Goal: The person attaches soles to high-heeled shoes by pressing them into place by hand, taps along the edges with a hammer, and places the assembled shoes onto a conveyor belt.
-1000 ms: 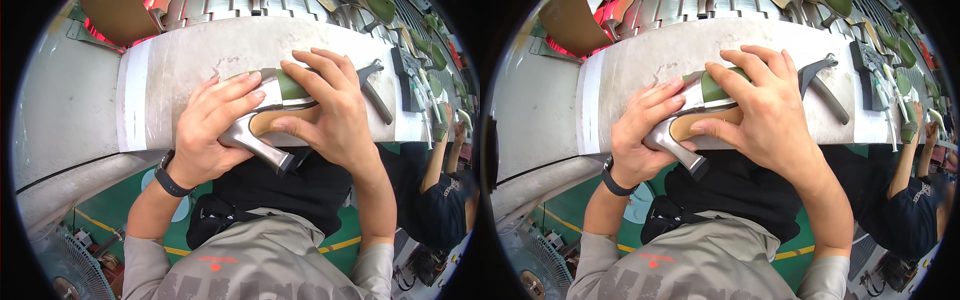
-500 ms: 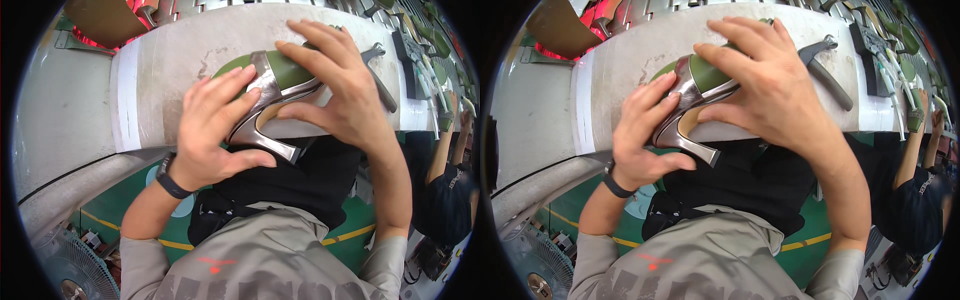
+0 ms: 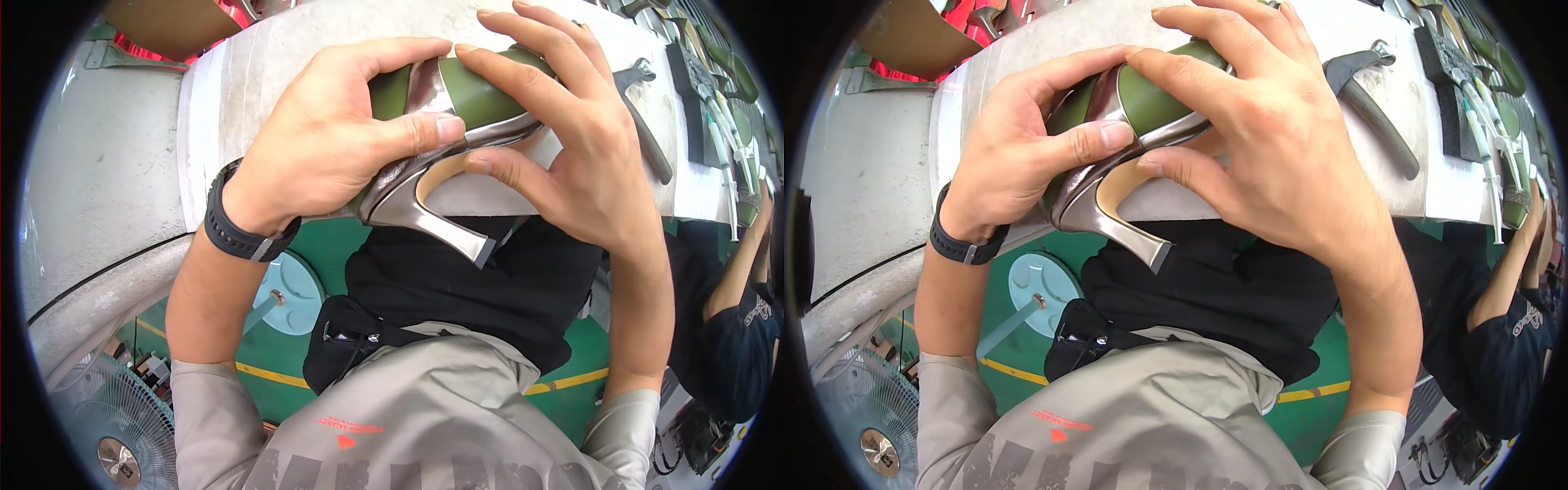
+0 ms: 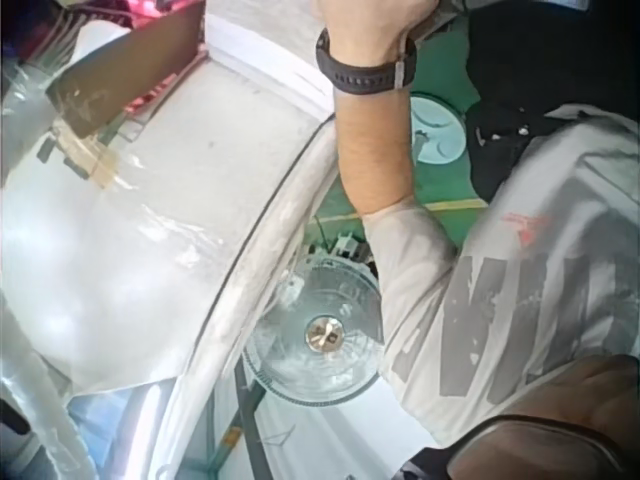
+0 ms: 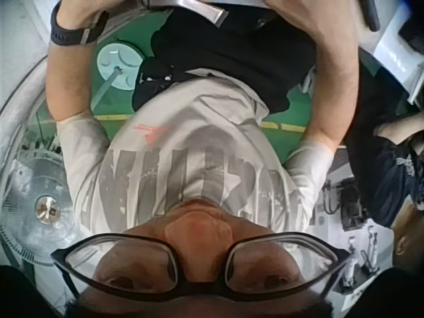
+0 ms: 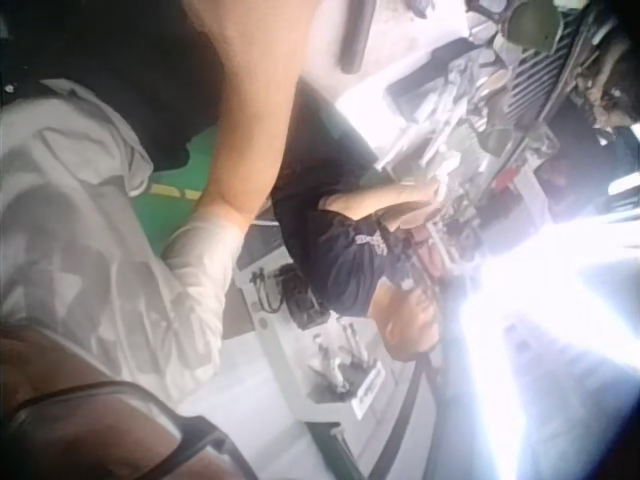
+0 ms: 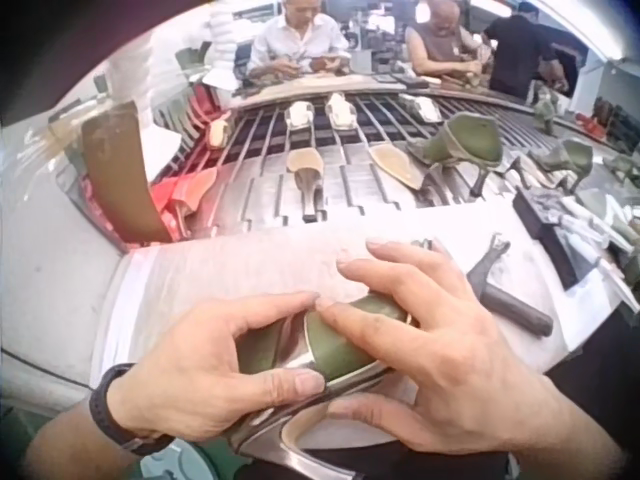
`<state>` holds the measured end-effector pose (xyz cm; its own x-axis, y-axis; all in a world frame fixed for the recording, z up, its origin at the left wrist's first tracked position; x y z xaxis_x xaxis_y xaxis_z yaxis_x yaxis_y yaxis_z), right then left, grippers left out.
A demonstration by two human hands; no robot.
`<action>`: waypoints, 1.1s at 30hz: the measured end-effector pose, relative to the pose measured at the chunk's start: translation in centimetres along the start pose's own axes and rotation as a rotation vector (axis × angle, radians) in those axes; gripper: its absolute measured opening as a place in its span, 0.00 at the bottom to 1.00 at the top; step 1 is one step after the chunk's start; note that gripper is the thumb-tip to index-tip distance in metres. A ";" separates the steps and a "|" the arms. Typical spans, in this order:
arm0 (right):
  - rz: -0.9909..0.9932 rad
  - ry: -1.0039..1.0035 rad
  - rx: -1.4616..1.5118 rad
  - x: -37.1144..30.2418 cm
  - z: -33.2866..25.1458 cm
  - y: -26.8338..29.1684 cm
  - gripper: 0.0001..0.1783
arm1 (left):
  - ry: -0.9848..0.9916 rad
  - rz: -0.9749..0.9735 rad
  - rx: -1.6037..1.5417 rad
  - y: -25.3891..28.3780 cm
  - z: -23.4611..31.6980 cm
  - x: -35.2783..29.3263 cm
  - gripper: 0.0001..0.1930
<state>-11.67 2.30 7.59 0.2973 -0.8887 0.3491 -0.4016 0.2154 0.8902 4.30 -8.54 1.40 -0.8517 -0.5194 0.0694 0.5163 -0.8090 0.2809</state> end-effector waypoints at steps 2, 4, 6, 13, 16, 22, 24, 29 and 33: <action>0.123 0.201 0.015 -0.3 -0.7 0.0 0.36 | -0.010 0.026 0.033 0.2 0.0 -0.2 0.33; 0.189 0.025 -0.041 -0.7 0.8 -1.2 0.35 | -0.012 0.027 0.040 -0.1 0.2 0.2 0.33; 0.109 -0.061 -0.031 -0.2 0.0 -1.0 0.36 | -0.013 0.057 0.055 0.0 -0.1 -0.1 0.32; -0.016 -0.104 -0.022 0.7 -0.1 -0.4 0.42 | -0.139 0.055 0.104 0.0 -0.4 -0.5 0.36; 0.015 -0.010 0.014 -0.5 1.1 0.5 0.43 | -0.192 0.019 0.333 -0.2 0.2 -0.9 0.41; -0.017 -0.007 0.001 -0.8 1.6 0.7 0.42 | -0.129 0.081 0.357 -1.0 0.4 -0.4 0.44; -0.012 -0.072 0.065 -0.5 1.3 0.8 0.40 | -0.100 0.108 0.386 -1.1 1.0 -0.2 0.41; -0.088 -0.188 0.034 1.1 0.1 1.0 0.39 | -0.075 0.161 0.361 -1.5 1.1 0.5 0.35; 0.251 -0.224 -0.034 -3.1 3.2 2.1 0.44 | -0.080 0.122 0.481 -1.5 1.6 0.0 0.38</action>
Point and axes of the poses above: each hand's wrist, its own x-axis towards the middle knuckle, its own y-axis out of the back of the hand, z = x × y, the point moved 5 cm from there along x, towards the middle knuckle, and after that the axes turned 5 degrees about x, right-handed, at the moved point
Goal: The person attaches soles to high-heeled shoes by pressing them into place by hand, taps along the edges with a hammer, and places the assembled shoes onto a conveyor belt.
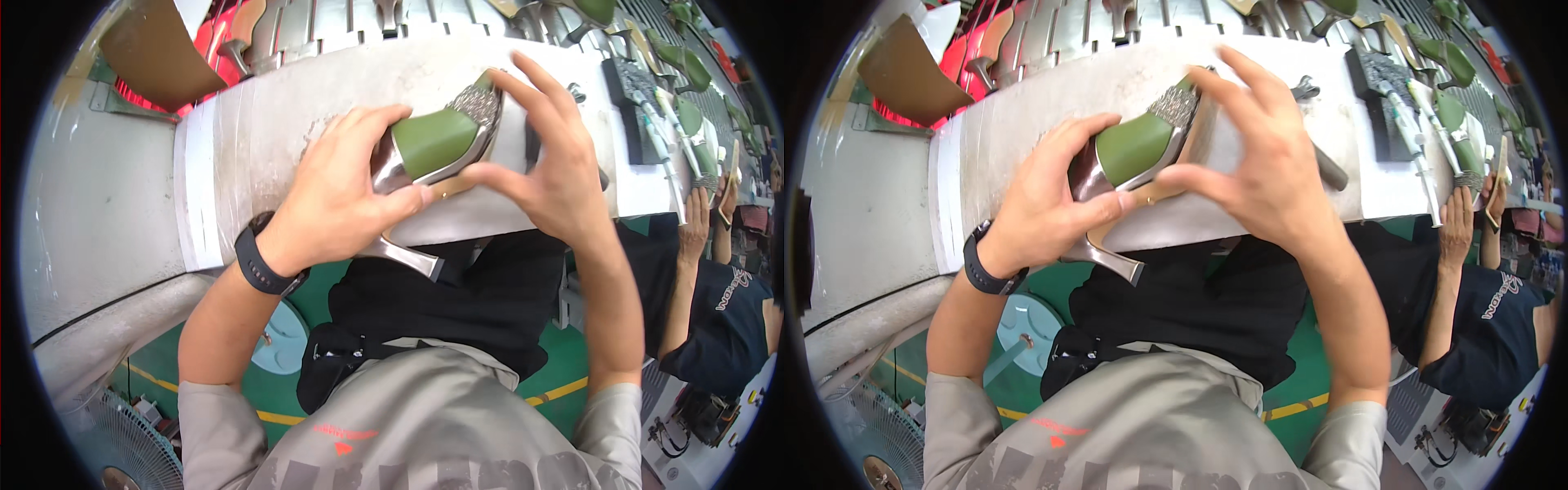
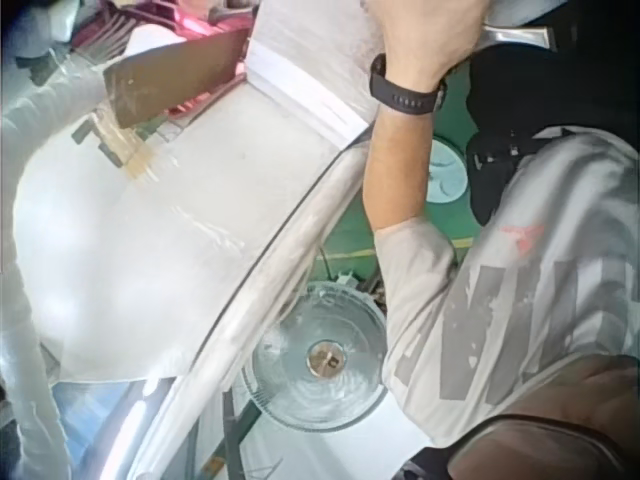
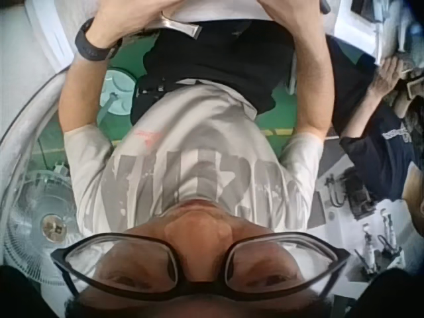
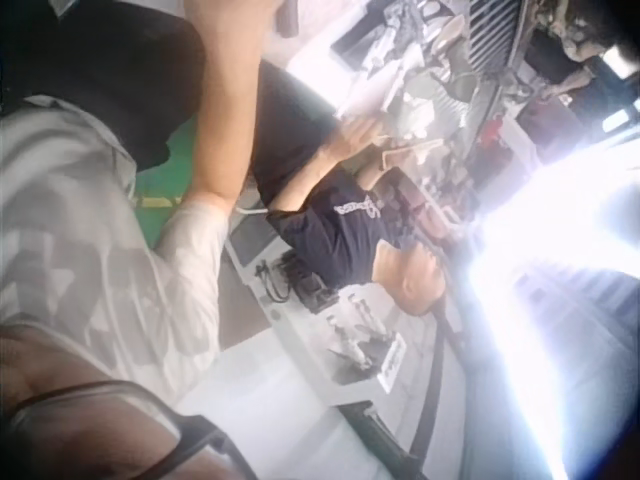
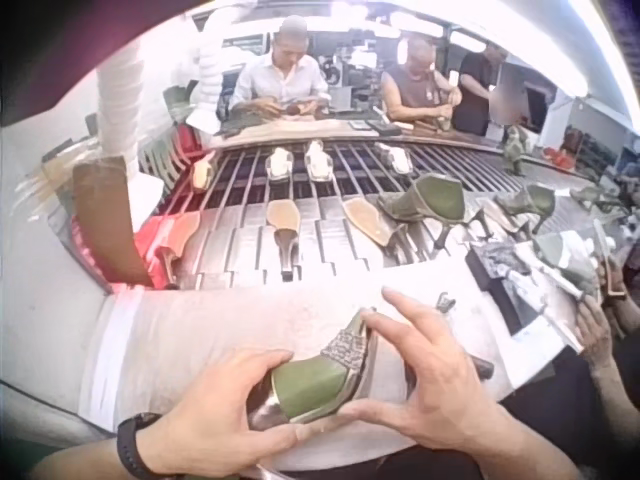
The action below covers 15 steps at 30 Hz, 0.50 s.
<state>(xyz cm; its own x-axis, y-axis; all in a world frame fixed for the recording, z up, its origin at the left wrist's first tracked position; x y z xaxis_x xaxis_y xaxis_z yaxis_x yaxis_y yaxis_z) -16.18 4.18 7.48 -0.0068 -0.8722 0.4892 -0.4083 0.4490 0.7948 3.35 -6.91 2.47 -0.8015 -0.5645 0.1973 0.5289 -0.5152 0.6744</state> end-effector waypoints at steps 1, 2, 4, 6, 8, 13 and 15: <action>0.114 -0.112 0.019 -1.8 2.3 0.4 0.38 | -0.016 0.009 0.010 0.0 0.0 0.1 0.38; 0.231 -0.183 -0.040 -3.8 4.7 1.1 0.30 | -0.045 0.007 0.040 -0.4 0.4 0.5 0.38; 0.234 -0.210 -0.091 -4.9 5.1 1.2 0.26 | -0.182 0.043 0.190 -1.0 0.3 1.0 0.45; 0.185 -0.170 -0.220 -4.7 4.5 1.0 0.26 | -0.192 0.028 0.141 -0.9 1.6 2.3 0.49; 0.083 -0.085 -0.398 -3.8 3.8 0.7 0.32 | -0.215 0.013 0.117 -1.3 2.9 3.5 0.57; 0.038 -0.310 -0.186 -2.8 5.2 1.8 0.26 | -0.179 -0.090 0.174 -1.9 3.2 4.5 0.56; 0.081 -0.480 0.521 -2.2 3.5 2.9 0.17 | -0.162 -0.094 0.165 -1.6 3.2 4.6 0.56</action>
Point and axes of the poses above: each hand's wrist, its own x-axis towards the middle knuckle, its own y-axis out of the back of the hand, z = x × y, the point moved 5 cm from there along x, towards the middle knuckle, and after that the axes turned 5 degrees about x, right-handed, at the moved point
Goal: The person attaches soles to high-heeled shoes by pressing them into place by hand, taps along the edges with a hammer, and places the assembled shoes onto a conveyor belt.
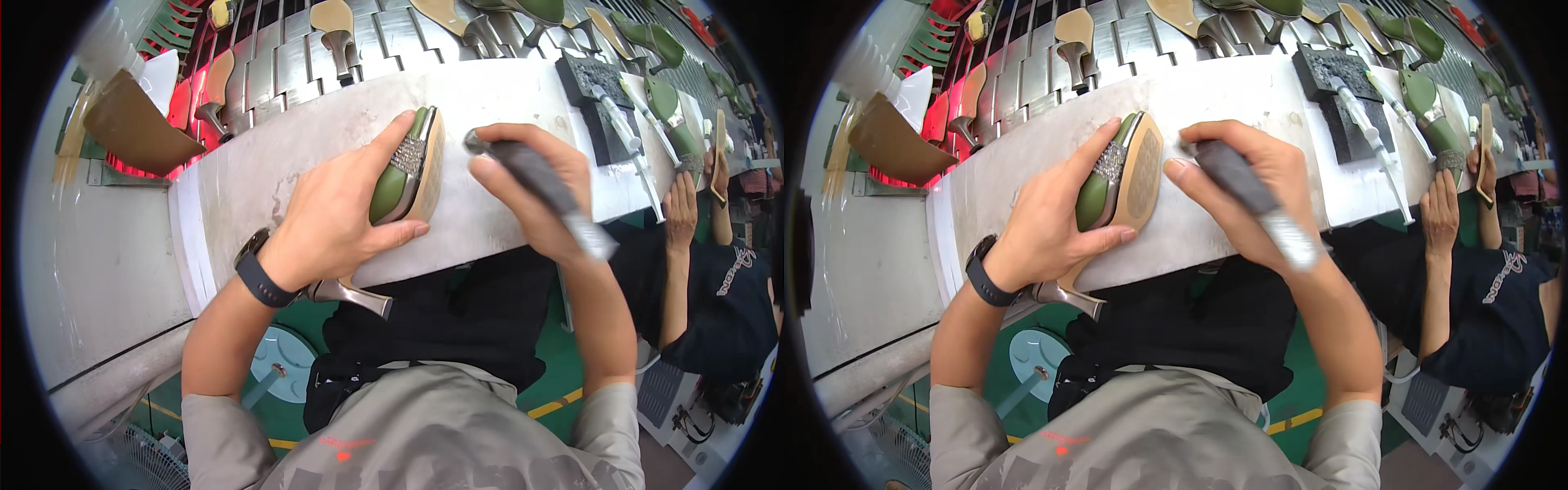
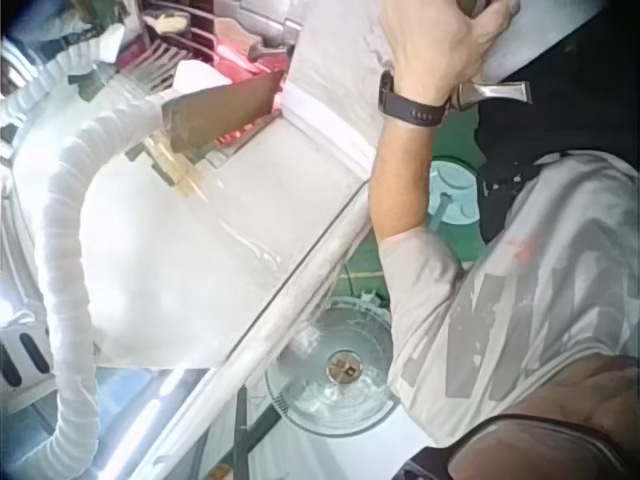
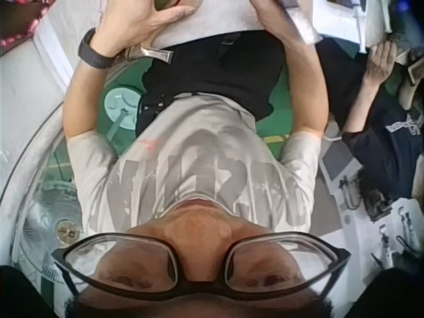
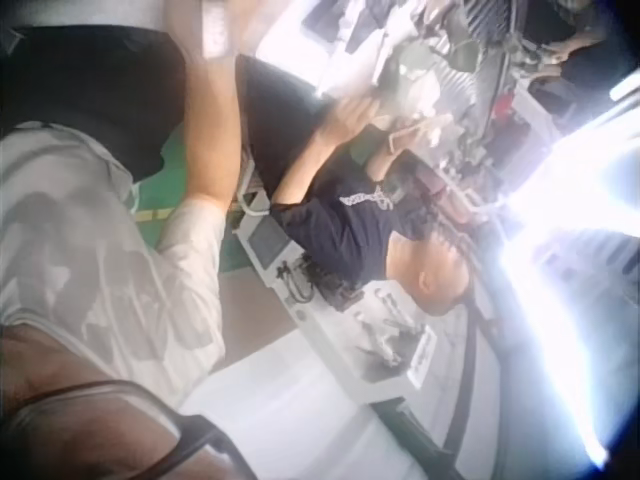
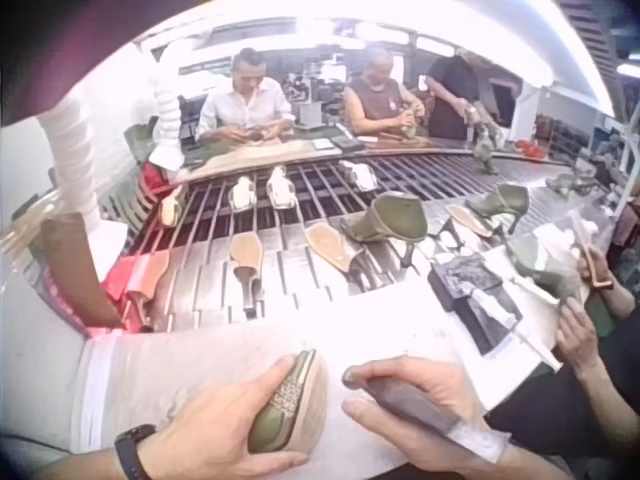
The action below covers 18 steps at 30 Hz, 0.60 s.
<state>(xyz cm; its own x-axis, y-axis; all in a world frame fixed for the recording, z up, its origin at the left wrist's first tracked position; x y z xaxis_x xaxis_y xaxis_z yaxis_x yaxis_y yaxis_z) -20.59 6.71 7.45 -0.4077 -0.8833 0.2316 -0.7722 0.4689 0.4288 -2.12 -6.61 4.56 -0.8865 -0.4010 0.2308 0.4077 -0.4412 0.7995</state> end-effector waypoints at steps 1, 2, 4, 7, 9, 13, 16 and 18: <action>0.054 -0.055 0.282 -0.2 -0.4 0.4 0.15 | -0.021 0.001 0.002 -0.3 0.0 0.3 0.56; 0.039 0.048 0.285 0.3 -1.0 1.0 0.15 | -0.015 -0.001 0.004 -0.3 0.1 0.3 0.56; 0.089 -0.039 0.645 1.2 -0.8 0.5 0.15 | -0.028 0.009 -0.019 -0.2 0.2 0.3 0.57; 0.009 -0.146 0.499 2.6 0.6 -1.0 0.15 | -0.060 0.016 -0.028 -0.3 0.2 0.6 0.58; -0.006 -0.136 0.457 2.5 -0.2 -1.3 0.13 | -0.090 0.029 -0.013 -0.4 0.2 0.6 0.59; -0.127 -0.251 0.331 1.5 -2.8 -2.1 0.17 | -0.064 0.010 -0.019 -0.3 -0.2 0.3 0.59; -0.184 -0.068 0.222 0.0 -3.2 -2.2 0.15 | -0.076 0.027 -0.012 -0.3 -0.2 0.2 0.59; -0.144 0.341 0.020 -0.9 -4.2 -2.9 0.17 | -0.081 0.017 0.000 -0.3 0.1 0.3 0.59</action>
Point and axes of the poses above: each hand's wrist, its own x-axis towards the middle knuckle, its own y-axis out of the back of the hand, z = x × y, the point moved 5 cm from there along x, towards the middle knuckle, and after that the axes turned 5 degrees about x, right-handed, at the moved point
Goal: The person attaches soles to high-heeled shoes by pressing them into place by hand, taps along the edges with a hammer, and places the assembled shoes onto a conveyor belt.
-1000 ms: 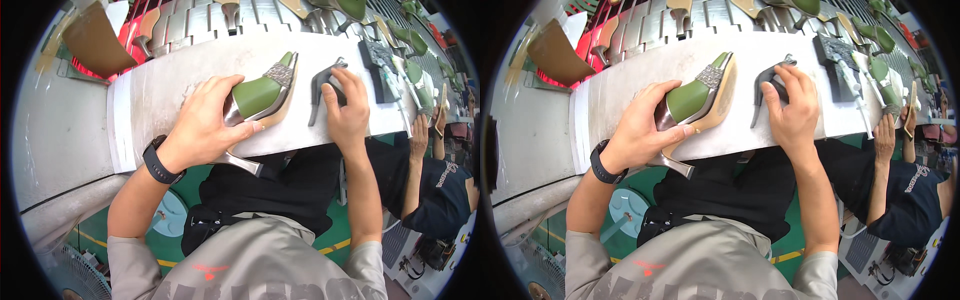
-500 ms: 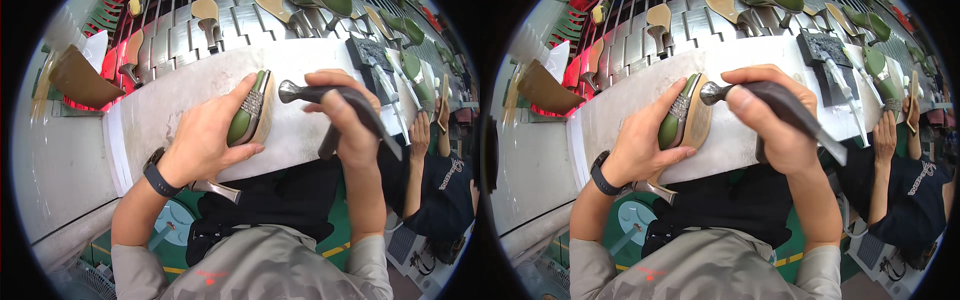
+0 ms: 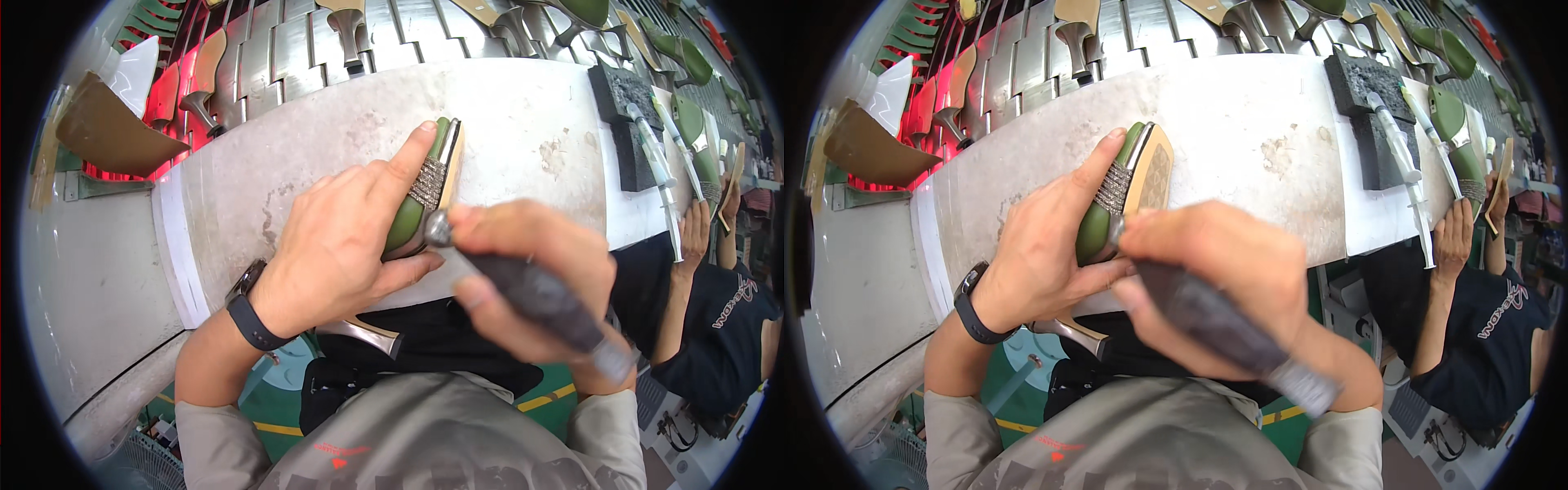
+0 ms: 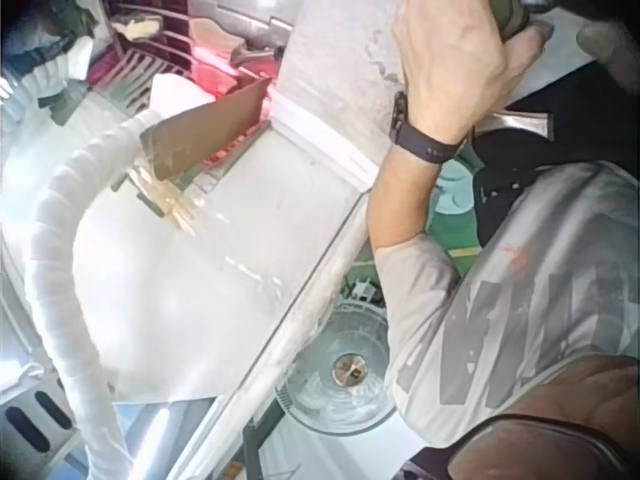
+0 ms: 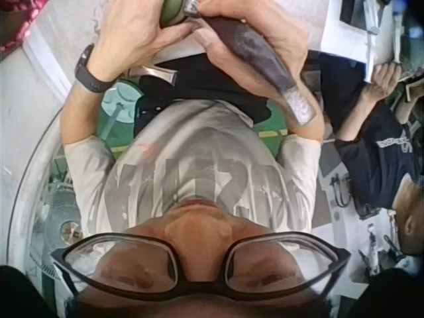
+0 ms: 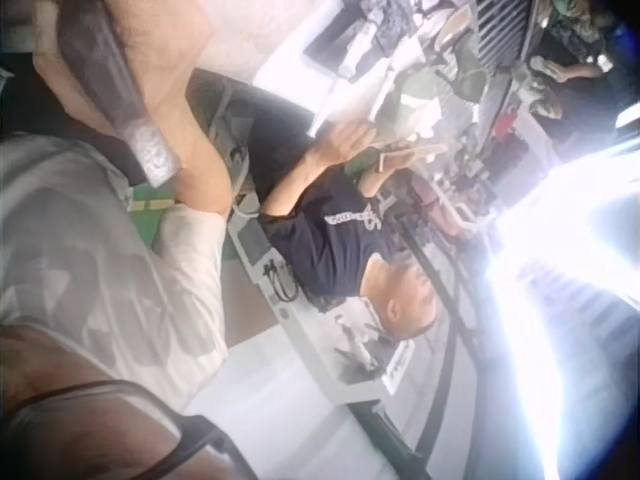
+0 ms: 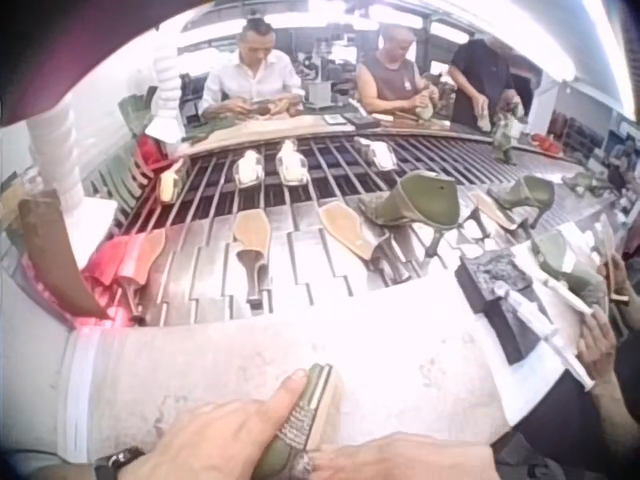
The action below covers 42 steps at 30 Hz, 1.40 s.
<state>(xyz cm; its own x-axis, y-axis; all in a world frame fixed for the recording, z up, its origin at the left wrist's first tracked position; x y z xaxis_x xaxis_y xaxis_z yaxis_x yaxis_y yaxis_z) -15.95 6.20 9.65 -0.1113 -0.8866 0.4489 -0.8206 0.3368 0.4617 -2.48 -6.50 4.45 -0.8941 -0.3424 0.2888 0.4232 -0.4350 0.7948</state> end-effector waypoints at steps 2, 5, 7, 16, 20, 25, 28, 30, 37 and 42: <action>0.016 0.065 -0.058 -1.1 -0.6 -1.0 0.17 | -0.010 0.011 -0.003 0.1 -0.1 0.1 0.58; -0.072 -0.076 0.028 -1.6 -1.4 -0.6 0.18 | 0.014 0.013 0.019 0.1 -0.2 -0.1 0.58; -0.087 -0.150 0.125 -1.5 -1.6 0.0 0.20 | 0.044 0.005 0.035 0.2 -0.6 -0.3 0.58; 0.208 -0.557 0.326 4.6 5.8 3.1 0.14 | 0.039 -0.082 -0.024 0.7 -0.3 -0.1 0.63; 0.206 -0.652 0.412 5.2 6.7 3.0 0.14 | 0.048 -0.072 -0.039 0.6 -0.7 -0.6 0.64; -0.126 -0.470 0.128 3.8 0.8 1.2 0.14 | 0.047 -0.058 -0.057 0.6 -1.0 -1.0 0.64; -0.194 -0.105 -0.119 2.9 -0.9 -0.3 0.18 | 0.039 -0.048 -0.064 0.9 -1.1 -1.2 0.64; -0.294 -0.038 -0.239 2.1 -2.4 -1.4 0.17 | 0.030 -0.032 -0.076 0.7 -1.2 -1.2 0.63; -0.053 0.068 -0.379 -2.2 -2.8 -5.4 0.20 | -0.010 0.023 -0.076 0.3 -1.6 -1.5 0.59; 0.150 0.019 -0.367 -4.1 -3.1 -8.4 0.22 | -0.029 -0.002 -0.062 0.4 -1.9 -1.7 0.60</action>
<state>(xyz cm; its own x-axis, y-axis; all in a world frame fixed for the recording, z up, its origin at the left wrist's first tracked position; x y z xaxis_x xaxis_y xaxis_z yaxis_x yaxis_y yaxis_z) -6.83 7.98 6.30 -0.2016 -0.8142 0.5444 -0.5409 0.5560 0.6312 -0.55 -7.64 3.30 -0.8985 -0.3175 0.3030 0.4287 -0.4868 0.7611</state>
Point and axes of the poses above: each hand's wrist, its own x-axis towards the middle knuckle, its own y-axis out of the back of the hand, z = x × y, the point moved 5 cm from there along x, towards the middle knuckle, and after that the axes turned 5 degrees about x, right-handed, at the moved point
